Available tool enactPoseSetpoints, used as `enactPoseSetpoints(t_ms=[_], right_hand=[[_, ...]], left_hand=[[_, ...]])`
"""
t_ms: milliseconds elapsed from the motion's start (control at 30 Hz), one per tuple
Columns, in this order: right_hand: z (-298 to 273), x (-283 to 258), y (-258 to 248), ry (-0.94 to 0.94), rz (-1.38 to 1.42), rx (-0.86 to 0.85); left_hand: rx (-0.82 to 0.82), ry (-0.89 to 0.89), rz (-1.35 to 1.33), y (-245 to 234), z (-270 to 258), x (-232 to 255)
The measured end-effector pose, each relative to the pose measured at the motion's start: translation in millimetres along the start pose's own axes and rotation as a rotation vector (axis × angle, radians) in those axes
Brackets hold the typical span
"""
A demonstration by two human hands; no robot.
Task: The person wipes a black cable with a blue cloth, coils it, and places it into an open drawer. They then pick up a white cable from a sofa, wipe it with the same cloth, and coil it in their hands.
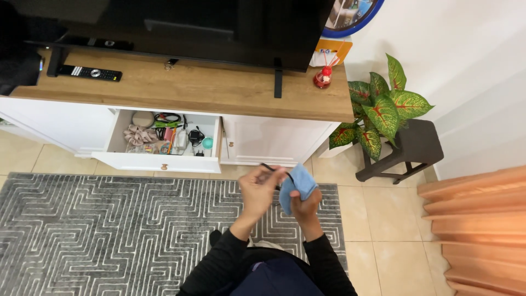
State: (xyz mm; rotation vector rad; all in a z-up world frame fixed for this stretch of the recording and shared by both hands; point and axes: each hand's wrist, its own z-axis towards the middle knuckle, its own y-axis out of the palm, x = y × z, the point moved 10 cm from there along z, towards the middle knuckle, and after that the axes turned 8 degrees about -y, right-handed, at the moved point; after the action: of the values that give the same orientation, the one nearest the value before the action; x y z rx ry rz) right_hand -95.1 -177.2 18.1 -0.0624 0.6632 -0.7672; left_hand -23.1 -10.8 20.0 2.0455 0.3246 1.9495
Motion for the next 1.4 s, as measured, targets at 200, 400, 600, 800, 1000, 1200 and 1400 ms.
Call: enactPoseSetpoints(t_ms=[200,400,600,800,1000,1200,1400], right_hand=[[-158.7,177.5,-32.8,0.446,-0.22,-0.033],[-101.2,153.4,-83.1,0.522,0.017,0.221],[-30.0,74.9,-91.6,0.288,0.099,0.236],[-32.5,73.8,-99.2,0.382,0.101,0.246],[-28.9,64.5,-98.1,0.392,0.085,0.13],[-39.2,78.5,-95.5,0.436,-0.078,0.109],[-18.8,31.6,-79.4,0.261,-0.208,-0.066]], left_hand=[[0.18,0.055,-0.109,-65.3,36.4,27.8],[0.136,0.099,-0.206,-50.9,25.8,-22.8],[-0.101,0.005,-0.52,7.8,12.2,26.6],[-0.419,-0.095,-0.668,39.4,9.3,-37.0],[-0.616,-0.033,-0.161,106.4,-27.9,-8.5],[-0.515,-0.153,-0.157,110.8,-28.3,-46.6],[-0.298,-0.058,-0.091,88.2,13.3,-68.1]])
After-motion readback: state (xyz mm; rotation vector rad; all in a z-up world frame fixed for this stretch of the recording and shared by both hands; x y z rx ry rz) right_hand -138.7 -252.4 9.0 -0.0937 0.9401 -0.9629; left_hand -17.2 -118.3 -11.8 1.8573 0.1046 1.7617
